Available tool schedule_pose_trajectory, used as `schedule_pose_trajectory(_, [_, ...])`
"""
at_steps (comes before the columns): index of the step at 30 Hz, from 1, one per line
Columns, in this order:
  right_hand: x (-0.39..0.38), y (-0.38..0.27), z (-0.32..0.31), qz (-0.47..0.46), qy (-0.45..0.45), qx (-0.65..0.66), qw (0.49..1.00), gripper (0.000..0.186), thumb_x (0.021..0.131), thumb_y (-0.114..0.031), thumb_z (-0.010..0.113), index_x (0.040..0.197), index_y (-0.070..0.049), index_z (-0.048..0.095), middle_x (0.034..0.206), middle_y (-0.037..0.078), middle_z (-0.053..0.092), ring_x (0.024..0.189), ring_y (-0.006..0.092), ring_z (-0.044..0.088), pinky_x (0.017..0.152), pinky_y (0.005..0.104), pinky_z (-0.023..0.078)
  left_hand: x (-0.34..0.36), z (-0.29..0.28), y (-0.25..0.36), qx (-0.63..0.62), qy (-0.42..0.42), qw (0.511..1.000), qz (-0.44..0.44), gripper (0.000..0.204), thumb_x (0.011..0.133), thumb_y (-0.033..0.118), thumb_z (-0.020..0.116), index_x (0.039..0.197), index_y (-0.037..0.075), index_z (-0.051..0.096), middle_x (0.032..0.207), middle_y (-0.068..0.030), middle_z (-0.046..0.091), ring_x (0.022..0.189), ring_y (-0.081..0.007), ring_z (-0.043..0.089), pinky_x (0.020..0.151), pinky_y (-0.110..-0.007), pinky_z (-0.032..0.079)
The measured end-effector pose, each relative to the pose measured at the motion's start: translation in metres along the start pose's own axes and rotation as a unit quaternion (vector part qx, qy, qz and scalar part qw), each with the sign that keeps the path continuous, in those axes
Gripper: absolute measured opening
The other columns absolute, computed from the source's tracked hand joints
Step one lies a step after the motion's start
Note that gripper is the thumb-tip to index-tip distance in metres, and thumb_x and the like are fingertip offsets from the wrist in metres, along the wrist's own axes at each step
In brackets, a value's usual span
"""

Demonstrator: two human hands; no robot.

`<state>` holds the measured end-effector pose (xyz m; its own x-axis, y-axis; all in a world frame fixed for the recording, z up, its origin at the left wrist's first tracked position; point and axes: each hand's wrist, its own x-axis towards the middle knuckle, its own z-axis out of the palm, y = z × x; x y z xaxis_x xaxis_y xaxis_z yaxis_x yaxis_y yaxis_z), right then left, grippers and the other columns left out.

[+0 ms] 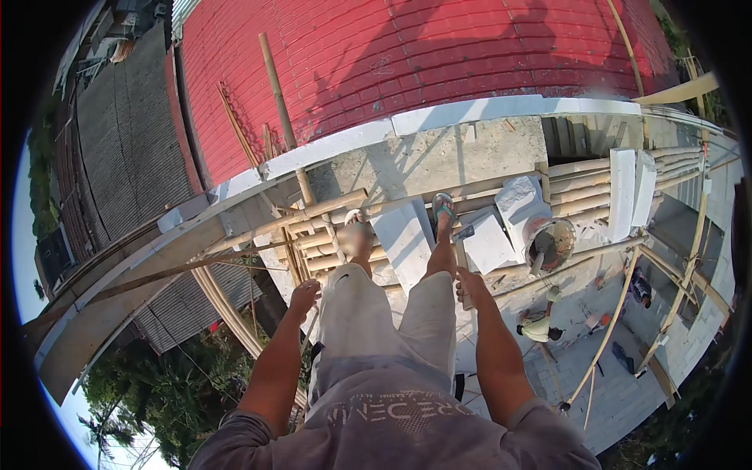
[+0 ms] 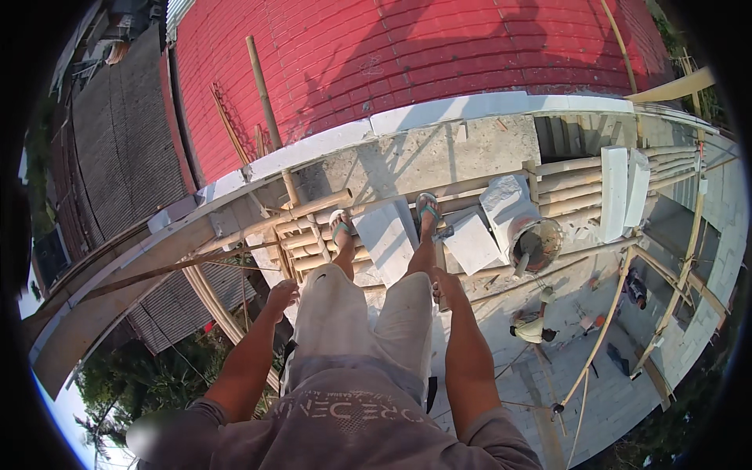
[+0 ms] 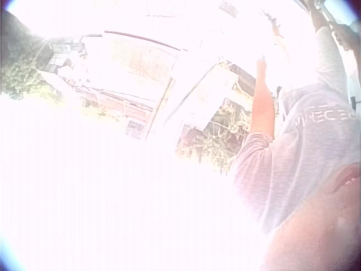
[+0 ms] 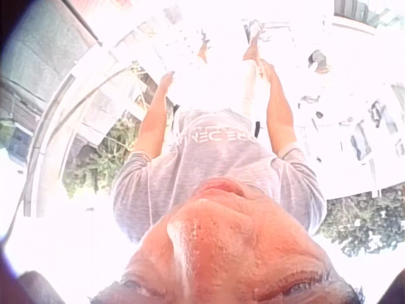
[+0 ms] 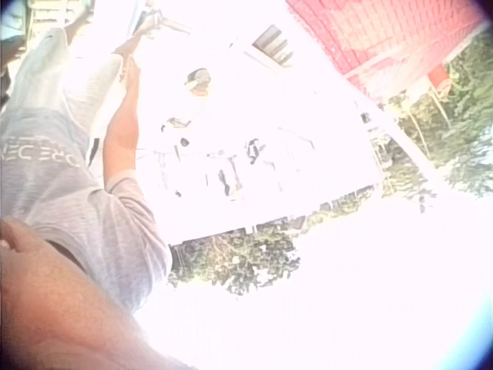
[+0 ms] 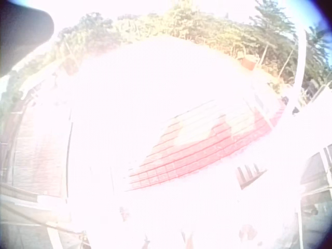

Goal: The person applies mortar to the edge of a wall using a trowel, places decorative stone tiles along the top edge, and secures them by tapping them with the handle of a hammer.

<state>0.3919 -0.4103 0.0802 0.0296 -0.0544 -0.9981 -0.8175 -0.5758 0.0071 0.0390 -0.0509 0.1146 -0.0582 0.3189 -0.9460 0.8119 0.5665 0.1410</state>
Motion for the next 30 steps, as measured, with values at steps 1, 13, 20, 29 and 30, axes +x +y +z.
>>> schedule_pose_trajectory(1, [-0.007, -0.003, -0.003, 0.007, -0.010, 0.028, 1.000, 0.039, 0.088, -0.044, 0.068, 0.092, -0.007, 0.057, 0.065, 0.002, 0.050, 0.049, 0.0136, 0.050, 0.042, 0.0305, 0.042, -0.006, -0.005, 0.007, 0.008, -0.017, 0.999, 0.030, 0.046, 0.093, 0.031, 0.063, 0.131, 0.005, 0.059, 0.108, -0.0051, 0.068, 0.095, -0.0204, 0.066, 0.075, -0.032, 0.049])
schedule_pose_trajectory(13, [-0.086, 0.052, -0.027, -0.048, 0.064, 0.054, 0.995, 0.046, 0.086, -0.044, 0.072, 0.092, -0.001, 0.056, 0.065, 0.005, 0.050, 0.048, 0.0189, 0.048, 0.044, 0.0385, 0.040, 0.002, -0.100, 0.083, -0.093, -0.050, 0.982, 0.154, 0.055, 0.099, 0.041, 0.055, 0.142, 0.008, 0.045, 0.138, -0.0133, 0.056, 0.121, -0.0291, 0.058, 0.099, -0.042, 0.043])
schedule_pose_trajectory(20, [-0.115, 0.052, 0.006, -0.074, 0.116, 0.066, 0.988, 0.045, 0.084, -0.041, 0.071, 0.091, 0.002, 0.060, 0.059, 0.009, 0.045, 0.045, 0.0202, 0.044, 0.041, 0.0408, 0.040, 0.019, -0.128, 0.086, -0.063, -0.061, 0.982, 0.168, 0.063, 0.099, 0.040, 0.054, 0.150, 0.008, 0.038, 0.145, -0.0161, 0.049, 0.131, -0.0350, 0.050, 0.109, -0.047, 0.039])
schedule_pose_trajectory(29, [-0.097, 0.121, 0.038, -0.023, 0.071, 0.177, 0.981, 0.051, 0.087, -0.045, 0.072, 0.112, -0.003, 0.057, 0.065, 0.007, 0.044, 0.050, 0.0187, 0.040, 0.046, 0.0400, 0.035, 0.045, -0.127, 0.109, -0.016, -0.162, 0.977, 0.134, 0.064, 0.100, 0.041, 0.052, 0.151, 0.008, 0.034, 0.148, -0.0176, 0.043, 0.134, -0.0368, 0.048, 0.107, -0.050, 0.038])
schedule_pose_trajectory(30, [-0.094, 0.130, 0.040, -0.006, 0.073, 0.174, 0.982, 0.053, 0.087, -0.046, 0.072, 0.115, -0.003, 0.056, 0.066, 0.008, 0.044, 0.051, 0.0187, 0.041, 0.047, 0.0402, 0.036, 0.038, -0.121, 0.118, 0.007, -0.124, 0.983, 0.136, 0.063, 0.100, 0.042, 0.052, 0.151, 0.008, 0.035, 0.147, -0.0162, 0.045, 0.132, -0.0357, 0.049, 0.106, -0.049, 0.039])
